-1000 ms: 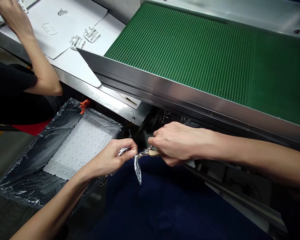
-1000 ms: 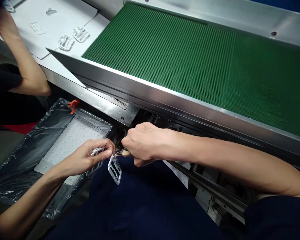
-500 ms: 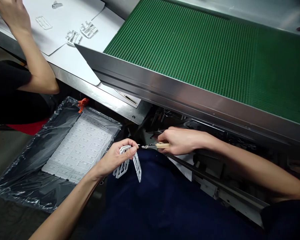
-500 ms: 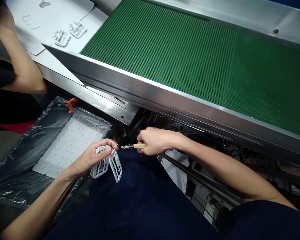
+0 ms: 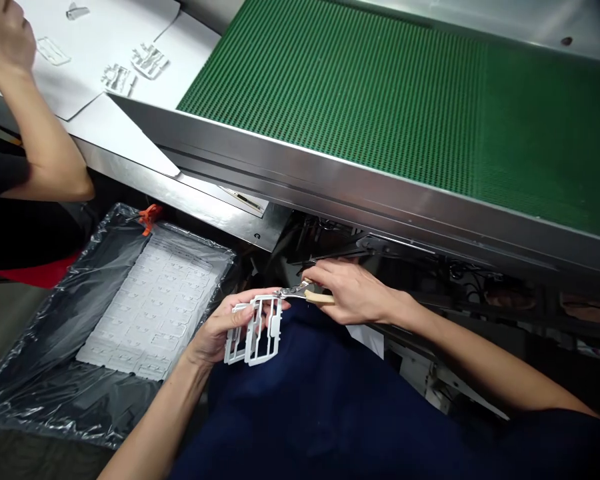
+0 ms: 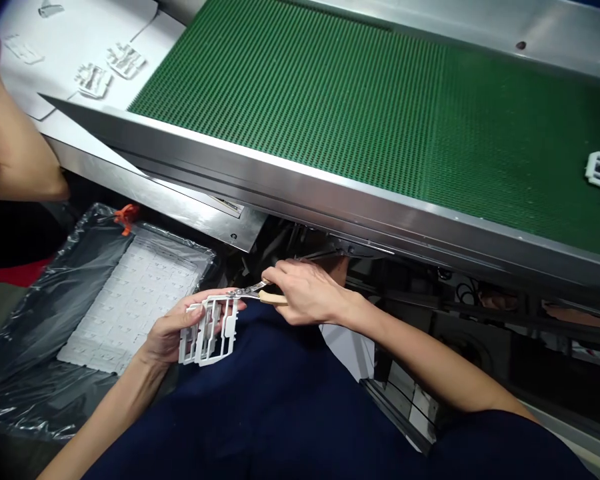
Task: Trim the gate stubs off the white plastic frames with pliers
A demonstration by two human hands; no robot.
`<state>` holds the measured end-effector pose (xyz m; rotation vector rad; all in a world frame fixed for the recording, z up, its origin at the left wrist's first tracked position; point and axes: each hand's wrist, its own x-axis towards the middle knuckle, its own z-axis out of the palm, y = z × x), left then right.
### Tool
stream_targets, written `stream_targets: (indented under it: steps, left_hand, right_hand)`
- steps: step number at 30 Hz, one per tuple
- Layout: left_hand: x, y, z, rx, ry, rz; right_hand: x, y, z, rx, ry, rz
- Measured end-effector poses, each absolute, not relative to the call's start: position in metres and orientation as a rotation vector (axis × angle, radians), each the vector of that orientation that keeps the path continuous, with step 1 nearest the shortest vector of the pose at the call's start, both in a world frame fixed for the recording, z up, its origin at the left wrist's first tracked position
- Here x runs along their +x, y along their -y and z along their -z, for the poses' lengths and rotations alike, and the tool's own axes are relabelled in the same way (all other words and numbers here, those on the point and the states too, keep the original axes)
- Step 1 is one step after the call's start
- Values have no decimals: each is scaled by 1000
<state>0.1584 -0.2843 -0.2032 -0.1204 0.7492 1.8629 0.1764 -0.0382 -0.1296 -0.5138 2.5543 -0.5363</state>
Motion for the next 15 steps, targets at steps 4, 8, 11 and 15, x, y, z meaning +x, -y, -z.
stream_targets:
  steps: [4,8,11,15]
  left_hand:
    - [159,281,201,-128,-755,-1858]
    - [160,280,199,-112,-768,-1868]
    - [160,281,199,-90,-747,-1856]
    - [159,282,198,-91,-756,-1839]
  right_hand:
    - [174,36,127,-630,-2569,403]
    - [172,33,124,-683,-2542,383]
    - [169,32,122,-702,-2510,399]
    - [166,31,119,-698,-2460,439]
